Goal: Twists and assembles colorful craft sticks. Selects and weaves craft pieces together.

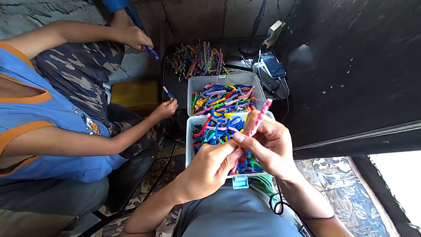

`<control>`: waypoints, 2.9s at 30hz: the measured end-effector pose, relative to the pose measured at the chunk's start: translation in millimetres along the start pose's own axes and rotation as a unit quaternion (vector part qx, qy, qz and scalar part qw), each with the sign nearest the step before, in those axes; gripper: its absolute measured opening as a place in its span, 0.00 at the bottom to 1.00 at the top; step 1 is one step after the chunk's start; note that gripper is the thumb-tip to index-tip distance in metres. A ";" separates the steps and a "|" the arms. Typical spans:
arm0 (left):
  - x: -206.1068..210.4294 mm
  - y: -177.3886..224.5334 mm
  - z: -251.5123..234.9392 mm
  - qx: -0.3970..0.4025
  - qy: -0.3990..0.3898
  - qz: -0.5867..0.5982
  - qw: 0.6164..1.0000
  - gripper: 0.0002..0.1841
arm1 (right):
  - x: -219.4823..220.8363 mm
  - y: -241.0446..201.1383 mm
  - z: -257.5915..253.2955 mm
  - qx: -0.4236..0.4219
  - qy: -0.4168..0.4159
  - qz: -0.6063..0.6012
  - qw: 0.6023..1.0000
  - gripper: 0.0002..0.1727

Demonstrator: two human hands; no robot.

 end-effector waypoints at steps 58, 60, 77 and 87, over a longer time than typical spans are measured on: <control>7.5 3.5 -2.4 -0.025 0.021 -0.058 0.998 0.17 | -10.4 9.5 6.5 -0.025 -0.002 -0.014 1.000 0.10; 10.4 3.3 -2.8 -0.033 0.046 -0.154 0.986 0.17 | -7.0 9.0 7.9 -0.015 0.026 0.019 0.999 0.12; 0.0 7.7 -3.8 -0.006 -0.049 0.041 0.998 0.17 | -12.0 11.3 7.2 -0.024 -0.020 -0.166 0.986 0.07; -6.2 1.8 -2.0 -0.016 -0.101 0.206 0.973 0.16 | -17.1 19.3 -1.3 -0.021 -0.181 -0.266 0.946 0.08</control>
Point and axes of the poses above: each hand's wrist, its own z-axis away from the middle knuckle, its own x-axis out of the palm, y = z × x, the point moved 2 cm from there along -z, towards the middle knuckle, and after that the axes turned 12 degrees about -y, right-handed, at the moved point
